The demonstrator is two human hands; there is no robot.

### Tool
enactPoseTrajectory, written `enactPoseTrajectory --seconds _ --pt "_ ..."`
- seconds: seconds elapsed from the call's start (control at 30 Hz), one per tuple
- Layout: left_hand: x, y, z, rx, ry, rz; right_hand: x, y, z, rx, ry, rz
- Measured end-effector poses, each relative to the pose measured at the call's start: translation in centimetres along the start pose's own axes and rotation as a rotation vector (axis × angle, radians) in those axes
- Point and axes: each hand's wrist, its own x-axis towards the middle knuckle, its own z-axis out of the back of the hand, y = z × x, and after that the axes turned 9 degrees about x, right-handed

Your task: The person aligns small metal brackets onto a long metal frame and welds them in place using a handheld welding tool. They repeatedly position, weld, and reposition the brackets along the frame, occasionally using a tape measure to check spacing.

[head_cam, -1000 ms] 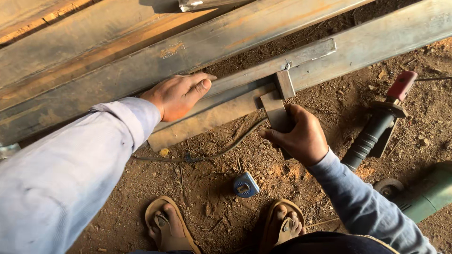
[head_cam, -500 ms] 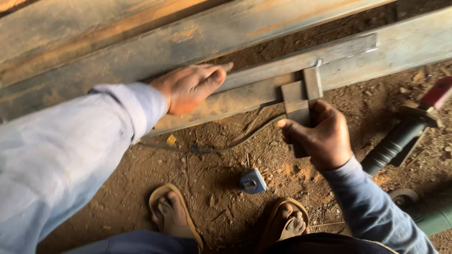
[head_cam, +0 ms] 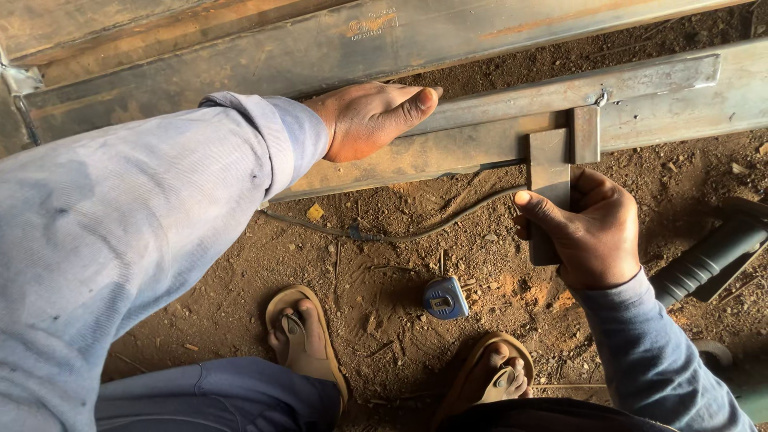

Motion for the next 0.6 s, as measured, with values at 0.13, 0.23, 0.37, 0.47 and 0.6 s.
enactPoseTrajectory --seconds 0.13,0.23,0.37,0.47,0.6 --pt "0.1 0.4 -0.2 -0.011 0.004 -0.002 0.3 -0.2 0.0 0.034 0.002 0.019" --pt "0.0 0.6 -0.5 0.025 -0.025 -0.001 0.2 -0.3 0.0 0.032 -0.011 0.01" --pt "-0.7 -0.1 -0.1 0.073 -0.035 0.004 0.2 -0.3 0.0 -0.011 -0.024 0.024" --pt "-1.1 -0.9 0.6 0.081 -0.037 -0.005 0.2 -0.2 -0.1 -0.015 -0.025 0.03" --pt "-1.2 -1.4 0.6 0.1 -0.039 0.021 0.2 -0.2 -0.2 0.05 -0.017 0.028"
